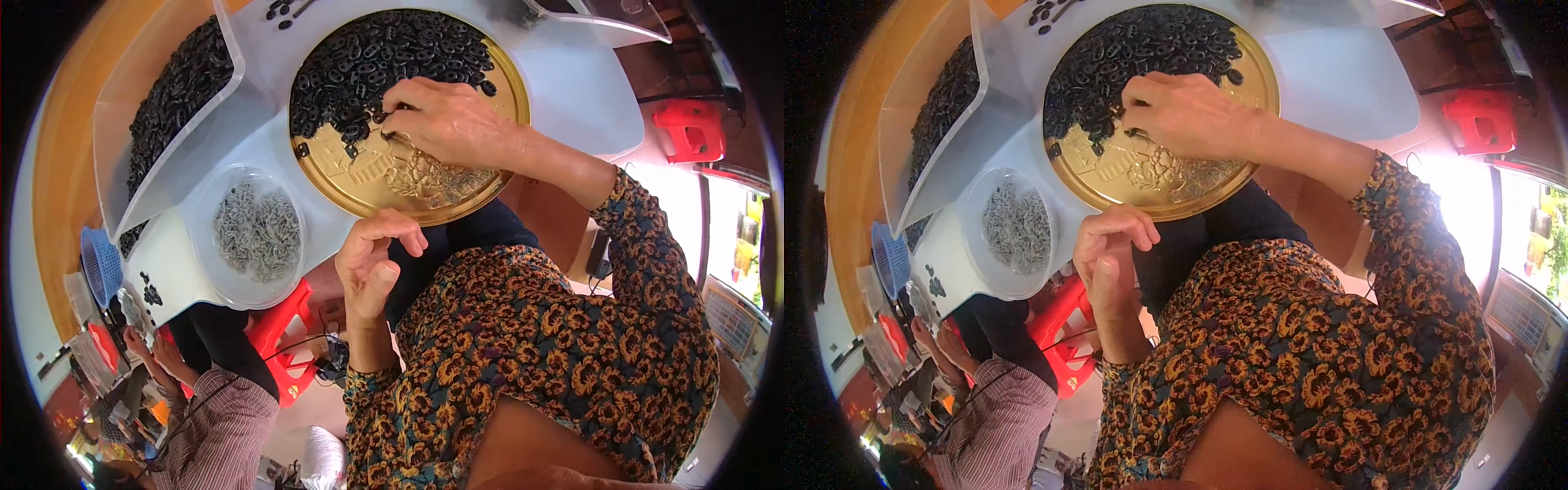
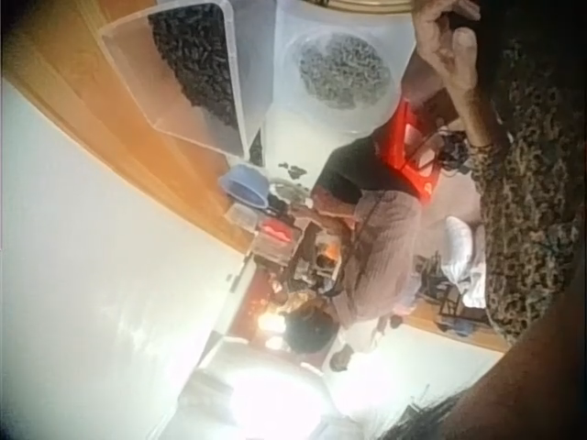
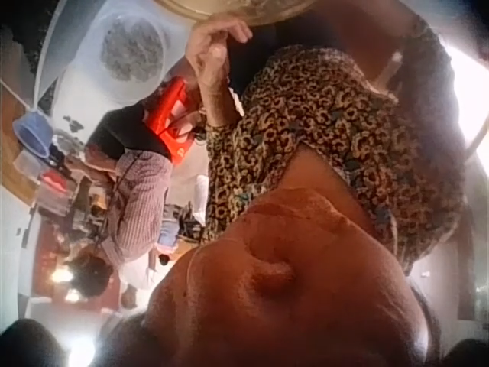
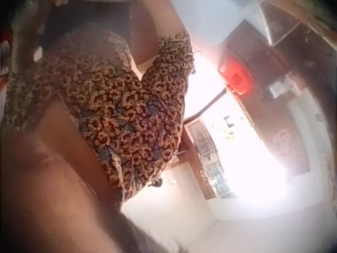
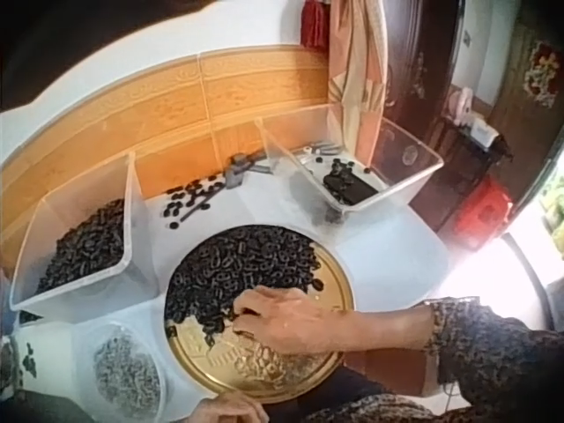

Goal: The person sorts and inspects small black plastic components by hand, picking them from a gold tray and placing them into a plastic bin.

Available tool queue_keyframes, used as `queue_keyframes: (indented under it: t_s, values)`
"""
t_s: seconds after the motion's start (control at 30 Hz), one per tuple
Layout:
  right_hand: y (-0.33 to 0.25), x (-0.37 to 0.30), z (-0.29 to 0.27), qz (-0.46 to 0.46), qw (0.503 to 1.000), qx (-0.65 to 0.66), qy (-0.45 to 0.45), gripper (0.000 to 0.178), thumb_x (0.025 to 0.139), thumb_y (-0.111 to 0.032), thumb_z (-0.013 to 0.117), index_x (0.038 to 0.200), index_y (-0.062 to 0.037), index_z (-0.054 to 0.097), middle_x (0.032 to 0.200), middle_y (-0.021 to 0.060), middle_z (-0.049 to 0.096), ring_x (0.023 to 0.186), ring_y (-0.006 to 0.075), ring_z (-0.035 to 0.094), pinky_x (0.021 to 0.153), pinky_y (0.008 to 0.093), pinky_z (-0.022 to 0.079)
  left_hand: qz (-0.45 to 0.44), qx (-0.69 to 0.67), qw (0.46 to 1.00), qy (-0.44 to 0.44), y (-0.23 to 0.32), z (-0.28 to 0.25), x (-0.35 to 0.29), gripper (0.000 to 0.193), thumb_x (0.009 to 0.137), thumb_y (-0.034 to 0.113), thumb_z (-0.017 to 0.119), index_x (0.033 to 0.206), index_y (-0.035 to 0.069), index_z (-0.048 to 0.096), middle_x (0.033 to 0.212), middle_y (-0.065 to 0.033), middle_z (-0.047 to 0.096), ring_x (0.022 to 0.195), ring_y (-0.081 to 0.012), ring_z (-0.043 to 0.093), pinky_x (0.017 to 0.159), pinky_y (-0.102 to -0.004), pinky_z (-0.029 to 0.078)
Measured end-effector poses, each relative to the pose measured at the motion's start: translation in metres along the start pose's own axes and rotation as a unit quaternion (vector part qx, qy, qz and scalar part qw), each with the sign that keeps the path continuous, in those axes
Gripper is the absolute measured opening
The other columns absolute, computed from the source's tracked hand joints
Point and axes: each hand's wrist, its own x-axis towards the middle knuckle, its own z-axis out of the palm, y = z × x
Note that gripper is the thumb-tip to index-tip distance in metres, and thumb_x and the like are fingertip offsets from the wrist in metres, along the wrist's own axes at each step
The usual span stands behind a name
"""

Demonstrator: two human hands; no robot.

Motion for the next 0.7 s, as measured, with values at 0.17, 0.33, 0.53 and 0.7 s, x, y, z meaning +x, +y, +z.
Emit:
queue_keyframes:
  t_s: [0.17, 0.33, 0.53, 0.7]
  values:
    - [-0.009, 0.014, 0.004, -0.002, 1.000, 0.027, 0.002, 0.018, 0.074, -0.012, 0.067, 0.091, -0.0093, 0.065, 0.097, 0.0040, 0.055, 0.088, 0.0219, 0.061, 0.065, 0.0349, 0.054, -0.011, 0.014, 1.000, 0.021, -0.001, 0.000, 0.000, 0.045, 0.089, 0.035, 0.062, 0.110, -0.004, 0.055, 0.086, -0.0128, 0.057, 0.077, -0.0207, 0.054, 0.073, -0.0357, 0.047]
    - [-0.010, 0.035, 0.020, -0.083, 0.995, -0.010, -0.051, 0.017, 0.074, -0.012, 0.062, 0.090, -0.0100, 0.066, 0.088, 0.0058, 0.050, 0.084, 0.0226, 0.058, 0.062, 0.0344, 0.052, 0.003, 0.014, 0.999, 0.040, -0.002, -0.001, -0.001, 0.045, 0.090, 0.037, 0.062, 0.108, -0.003, 0.055, 0.086, -0.0132, 0.057, 0.077, -0.0202, 0.054, 0.073, -0.0353, 0.047]
    - [-0.007, 0.048, 0.023, -0.131, 0.987, -0.055, -0.076, 0.012, 0.073, -0.012, 0.060, 0.081, -0.0031, 0.060, 0.089, 0.0072, 0.051, 0.087, 0.0222, 0.056, 0.063, 0.0333, 0.052, 0.009, 0.001, 0.998, 0.063, -0.001, -0.004, -0.006, 0.043, 0.091, 0.037, 0.061, 0.108, -0.003, 0.055, 0.084, -0.0129, 0.057, 0.076, -0.0209, 0.054, 0.072, -0.0356, 0.047]
    - [-0.015, 0.052, 0.022, -0.152, 0.980, -0.066, -0.109, 0.014, 0.073, -0.013, 0.060, 0.079, -0.0004, 0.057, 0.088, 0.0086, 0.052, 0.088, 0.0226, 0.057, 0.065, 0.0333, 0.052, 0.012, -0.005, 0.997, 0.082, -0.001, -0.005, -0.006, 0.043, 0.091, 0.037, 0.061, 0.107, -0.003, 0.056, 0.082, -0.0126, 0.057, 0.075, -0.0214, 0.055, 0.072, -0.0357, 0.046]
